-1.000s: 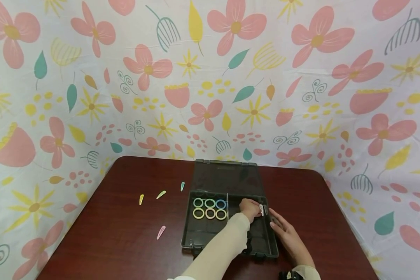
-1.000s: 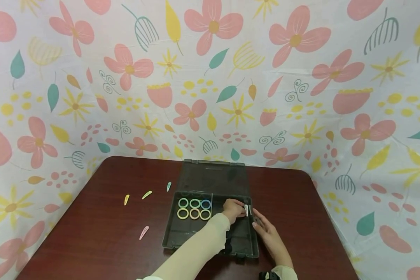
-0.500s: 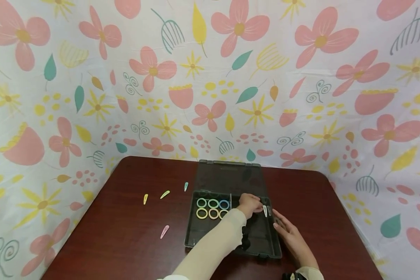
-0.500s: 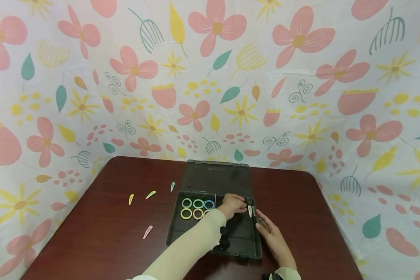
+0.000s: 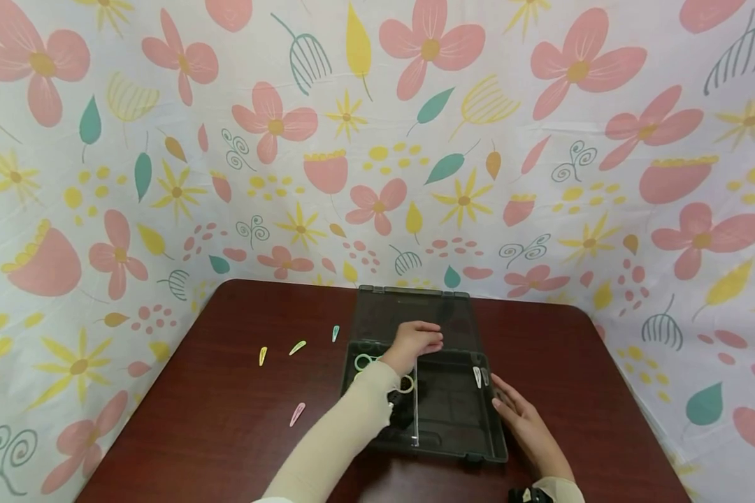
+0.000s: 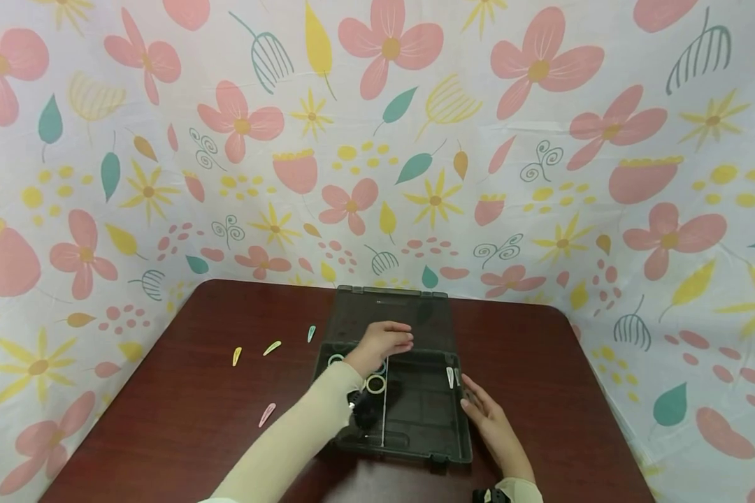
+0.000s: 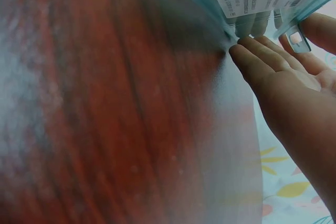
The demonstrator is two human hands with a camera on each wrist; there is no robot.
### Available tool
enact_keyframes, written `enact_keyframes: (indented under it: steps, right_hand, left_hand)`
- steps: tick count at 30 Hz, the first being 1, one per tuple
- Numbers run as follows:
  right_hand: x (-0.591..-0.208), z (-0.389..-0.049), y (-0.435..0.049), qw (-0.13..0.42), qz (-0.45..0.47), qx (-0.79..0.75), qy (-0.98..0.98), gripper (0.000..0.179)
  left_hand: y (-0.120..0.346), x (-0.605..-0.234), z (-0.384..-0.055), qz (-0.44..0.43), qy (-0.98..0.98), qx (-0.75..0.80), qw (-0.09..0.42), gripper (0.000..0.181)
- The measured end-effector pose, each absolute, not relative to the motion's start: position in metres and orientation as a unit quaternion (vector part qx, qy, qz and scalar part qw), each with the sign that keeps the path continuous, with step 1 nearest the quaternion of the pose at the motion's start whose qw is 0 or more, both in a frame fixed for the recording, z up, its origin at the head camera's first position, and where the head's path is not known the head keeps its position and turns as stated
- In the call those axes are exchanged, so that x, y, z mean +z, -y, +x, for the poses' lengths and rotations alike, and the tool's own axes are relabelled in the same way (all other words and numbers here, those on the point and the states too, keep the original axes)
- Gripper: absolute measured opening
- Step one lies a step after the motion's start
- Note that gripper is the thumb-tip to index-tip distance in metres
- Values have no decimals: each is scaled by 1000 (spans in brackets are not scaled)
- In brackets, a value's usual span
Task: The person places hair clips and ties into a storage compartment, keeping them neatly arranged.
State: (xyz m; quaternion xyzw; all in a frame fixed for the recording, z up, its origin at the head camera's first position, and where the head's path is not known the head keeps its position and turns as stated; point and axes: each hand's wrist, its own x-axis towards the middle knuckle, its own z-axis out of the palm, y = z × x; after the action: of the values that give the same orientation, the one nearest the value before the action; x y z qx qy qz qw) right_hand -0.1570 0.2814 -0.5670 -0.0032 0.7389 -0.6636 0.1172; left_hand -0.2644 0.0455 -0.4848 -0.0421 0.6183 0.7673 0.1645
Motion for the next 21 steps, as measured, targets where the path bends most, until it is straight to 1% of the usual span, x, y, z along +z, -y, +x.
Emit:
enact_keyframes:
  steps: [6,10,21]
  right_hand:
    - [-569,-157,-280,114,-2,-658,-744,59]
    - [-571,-158,-280,114,2,-658,-744,59]
    - [-568,-157,-281,118,2,-658,-744,60]
  left_hand:
    - [9,-474,-263,-9,-618,772,145,30]
    - [47,-474,-258,-12,-624,772,126,32]
    - [132,-496,-239,-70,-630,770,66,35]
